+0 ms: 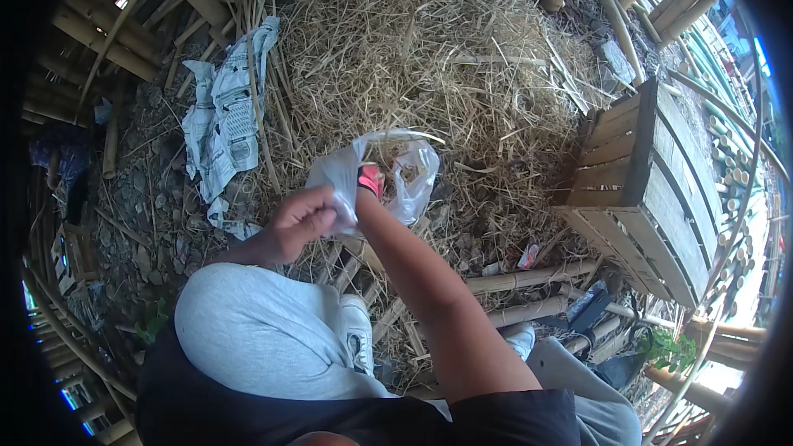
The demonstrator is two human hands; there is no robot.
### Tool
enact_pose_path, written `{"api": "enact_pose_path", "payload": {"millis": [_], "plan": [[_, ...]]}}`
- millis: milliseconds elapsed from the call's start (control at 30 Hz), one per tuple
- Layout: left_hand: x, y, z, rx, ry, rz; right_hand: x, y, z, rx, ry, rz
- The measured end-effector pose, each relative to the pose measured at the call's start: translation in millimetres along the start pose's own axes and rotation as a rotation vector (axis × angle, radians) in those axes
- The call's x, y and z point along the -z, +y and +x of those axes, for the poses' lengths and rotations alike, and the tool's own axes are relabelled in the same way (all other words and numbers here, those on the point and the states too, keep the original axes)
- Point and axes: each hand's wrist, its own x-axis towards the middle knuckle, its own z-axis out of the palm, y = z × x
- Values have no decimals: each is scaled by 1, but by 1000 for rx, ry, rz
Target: The person picks up long bamboo strips from a pile of straw and newspaper, wipes them by hand and with a piece of newspaper, and places them into a small plastic bag.
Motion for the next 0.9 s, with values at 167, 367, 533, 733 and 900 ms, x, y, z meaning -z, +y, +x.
{"api": "enact_pose_path", "payload": {"millis": [167,367,533,733,900], "plan": [[25,-11,9,-63,431,-256,44,33,-11,43,-193,77],[24,-6,7,-39,413,-329,155,24,-74,-61,-294,211],[19,-17,7,4,364,-265,225,58,-140,-41,-67,385],[13,-9,1,-13,263,-144,202,164,-100,-593,481,1340],[11,-6,-4,1,201,-132,152,167,-45,-635,-67,1315]]}}
